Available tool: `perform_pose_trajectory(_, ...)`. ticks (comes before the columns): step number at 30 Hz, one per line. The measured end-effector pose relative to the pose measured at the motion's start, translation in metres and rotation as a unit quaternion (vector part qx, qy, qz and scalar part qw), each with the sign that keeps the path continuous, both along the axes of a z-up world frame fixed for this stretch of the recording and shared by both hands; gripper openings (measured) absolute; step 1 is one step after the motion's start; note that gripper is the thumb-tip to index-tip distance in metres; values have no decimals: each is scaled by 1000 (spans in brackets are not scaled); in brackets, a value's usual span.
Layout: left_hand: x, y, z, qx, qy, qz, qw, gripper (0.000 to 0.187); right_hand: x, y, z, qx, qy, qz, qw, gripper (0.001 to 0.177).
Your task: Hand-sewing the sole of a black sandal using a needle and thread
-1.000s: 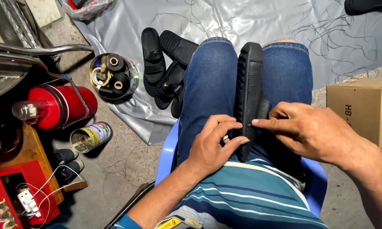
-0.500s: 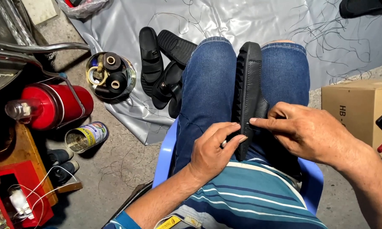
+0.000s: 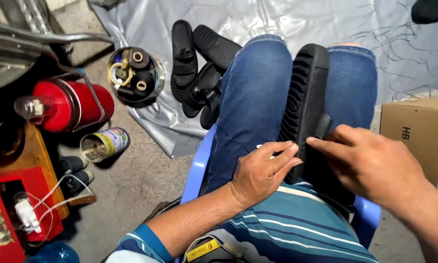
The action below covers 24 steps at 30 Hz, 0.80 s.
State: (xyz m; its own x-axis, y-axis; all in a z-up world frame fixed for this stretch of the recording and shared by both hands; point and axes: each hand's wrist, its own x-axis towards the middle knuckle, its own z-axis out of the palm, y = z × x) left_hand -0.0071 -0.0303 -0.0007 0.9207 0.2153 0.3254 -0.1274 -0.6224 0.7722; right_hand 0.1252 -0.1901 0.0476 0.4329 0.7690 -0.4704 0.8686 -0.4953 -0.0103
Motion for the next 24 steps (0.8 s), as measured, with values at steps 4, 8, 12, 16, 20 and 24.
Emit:
perform_pose_trajectory(4, -1, -1, -2, -19, 1, 1, 1000, 31, 5, -9, -19, 232, 125, -66, 962, 36)
perform_pose_trajectory(8, 0, -6, -2, 4, 3, 25, 1000, 31, -6, 4, -18, 249, 52, -77, 964, 16)
perform_pose_trajectory(12, -3, -1, 2, 67, 40, 17, 997, 27, -12, 17, 1, 207, -56, -20, 976, 5)
perform_pose_trajectory(16, -9, 36, 1, 15, 191, -50, 980, 18, -7, 3, -2, 238, 39, -51, 969, 21)
perform_pose_trajectory(20, -4, 75, 30, -242, 363, -46, 899, 13, -12, -11, -3, 229, 58, -61, 970, 27)
perform_pose_trajectory(24, 10, 60, 39, -568, 290, -128, 759, 15, -13, -11, -11, 208, 44, -19, 977, 32)
